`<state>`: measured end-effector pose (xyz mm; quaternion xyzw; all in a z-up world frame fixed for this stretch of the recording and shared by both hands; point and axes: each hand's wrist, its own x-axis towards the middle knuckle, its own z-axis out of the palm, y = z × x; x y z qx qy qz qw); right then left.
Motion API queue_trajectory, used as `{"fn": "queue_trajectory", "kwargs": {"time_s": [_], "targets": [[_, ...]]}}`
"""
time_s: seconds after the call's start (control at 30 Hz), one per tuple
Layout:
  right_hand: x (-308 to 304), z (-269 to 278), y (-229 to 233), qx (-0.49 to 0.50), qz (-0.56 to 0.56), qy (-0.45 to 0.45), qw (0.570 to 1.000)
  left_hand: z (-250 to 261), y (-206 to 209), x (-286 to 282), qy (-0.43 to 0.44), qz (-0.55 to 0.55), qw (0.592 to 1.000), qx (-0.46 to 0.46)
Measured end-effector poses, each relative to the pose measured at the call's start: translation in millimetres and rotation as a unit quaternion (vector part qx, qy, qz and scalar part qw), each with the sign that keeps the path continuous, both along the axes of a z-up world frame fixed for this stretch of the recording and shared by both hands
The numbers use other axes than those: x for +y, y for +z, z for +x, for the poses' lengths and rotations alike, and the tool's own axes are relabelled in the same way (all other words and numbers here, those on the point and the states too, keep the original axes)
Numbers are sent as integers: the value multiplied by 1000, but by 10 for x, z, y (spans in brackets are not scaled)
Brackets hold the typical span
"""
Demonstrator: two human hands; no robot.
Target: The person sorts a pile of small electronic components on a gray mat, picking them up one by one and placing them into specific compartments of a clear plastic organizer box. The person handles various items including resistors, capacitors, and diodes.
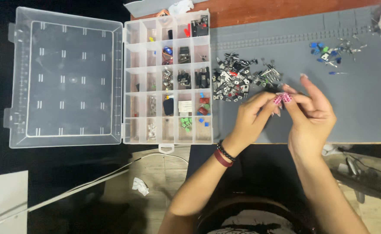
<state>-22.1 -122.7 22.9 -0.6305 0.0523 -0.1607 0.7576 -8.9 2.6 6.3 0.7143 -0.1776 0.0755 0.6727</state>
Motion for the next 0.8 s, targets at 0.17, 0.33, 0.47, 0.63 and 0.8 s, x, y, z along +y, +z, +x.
{"fn": "queue_trajectory", "kwargs": {"time_s": [0.17,0.33,0.47,0.63,0.8], "targets": [[-21,-26,-93,47,168,32,984,-9,-20,-4,-19,-18,1000,8],[-23,-10,-138,33,197,15,980,-12,-13,6,-21,-33,999,1],[20,-15,-71,29,146,-7,989,-11,-17,19,-30,-53,998,-1],[13,-26,9,-23,48,-7,999,-111,58,74,-33,-96,995,-3],[-207,27,-154,-37,-13,-31,999,-360,252,253,6,-15,996,-88]]}}
